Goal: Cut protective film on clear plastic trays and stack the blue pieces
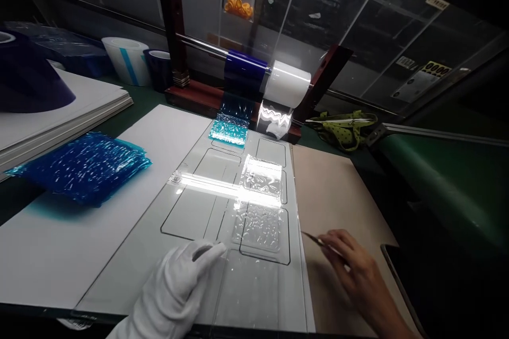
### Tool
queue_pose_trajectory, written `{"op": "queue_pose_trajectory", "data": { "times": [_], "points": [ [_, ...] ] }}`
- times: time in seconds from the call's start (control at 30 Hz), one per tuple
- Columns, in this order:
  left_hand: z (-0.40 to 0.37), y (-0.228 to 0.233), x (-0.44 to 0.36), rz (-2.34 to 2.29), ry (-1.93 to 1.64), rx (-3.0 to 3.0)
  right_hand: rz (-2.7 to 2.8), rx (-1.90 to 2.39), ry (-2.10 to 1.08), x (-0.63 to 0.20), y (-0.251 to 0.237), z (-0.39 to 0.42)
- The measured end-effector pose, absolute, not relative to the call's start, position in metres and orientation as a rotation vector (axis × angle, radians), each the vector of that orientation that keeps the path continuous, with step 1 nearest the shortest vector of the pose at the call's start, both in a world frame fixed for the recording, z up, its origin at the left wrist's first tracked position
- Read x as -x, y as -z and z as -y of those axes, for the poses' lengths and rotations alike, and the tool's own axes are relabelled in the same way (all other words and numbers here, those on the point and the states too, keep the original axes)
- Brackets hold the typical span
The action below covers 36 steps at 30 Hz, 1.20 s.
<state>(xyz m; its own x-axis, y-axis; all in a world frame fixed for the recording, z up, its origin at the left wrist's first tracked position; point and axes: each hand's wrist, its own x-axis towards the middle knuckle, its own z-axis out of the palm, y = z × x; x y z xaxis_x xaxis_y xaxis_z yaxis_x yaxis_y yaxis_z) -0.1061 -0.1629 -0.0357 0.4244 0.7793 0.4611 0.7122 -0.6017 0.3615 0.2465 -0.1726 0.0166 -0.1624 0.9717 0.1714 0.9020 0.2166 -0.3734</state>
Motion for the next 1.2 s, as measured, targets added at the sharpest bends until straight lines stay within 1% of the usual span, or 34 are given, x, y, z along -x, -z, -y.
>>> {"op": "queue_pose_trajectory", "data": {
  "times": [0.1,0.2,0.43,0.73,0.9,1.2],
  "points": [
    [0.164,0.038,0.100,-1.431,-0.927,-2.700,2.315,1.542,-0.191,-0.184,-0.024,0.169],
    [0.168,0.033,0.097,-1.492,-0.732,-2.719,2.440,1.460,-0.087,-0.141,-0.025,0.162],
    [0.168,0.019,0.097,-1.514,-0.573,-2.727,2.689,1.394,-0.170,-0.108,-0.027,0.141],
    [0.166,0.017,0.098,-1.471,-0.522,-2.663,2.720,1.461,-0.289,-0.122,-0.029,0.139],
    [0.165,0.016,0.097,-1.471,-0.438,-2.595,2.689,1.527,-0.236,-0.146,-0.030,0.147],
    [0.175,0.040,0.114,-1.489,-0.722,-2.203,2.676,1.667,-0.153,-0.189,-0.033,0.161]
  ]
}}
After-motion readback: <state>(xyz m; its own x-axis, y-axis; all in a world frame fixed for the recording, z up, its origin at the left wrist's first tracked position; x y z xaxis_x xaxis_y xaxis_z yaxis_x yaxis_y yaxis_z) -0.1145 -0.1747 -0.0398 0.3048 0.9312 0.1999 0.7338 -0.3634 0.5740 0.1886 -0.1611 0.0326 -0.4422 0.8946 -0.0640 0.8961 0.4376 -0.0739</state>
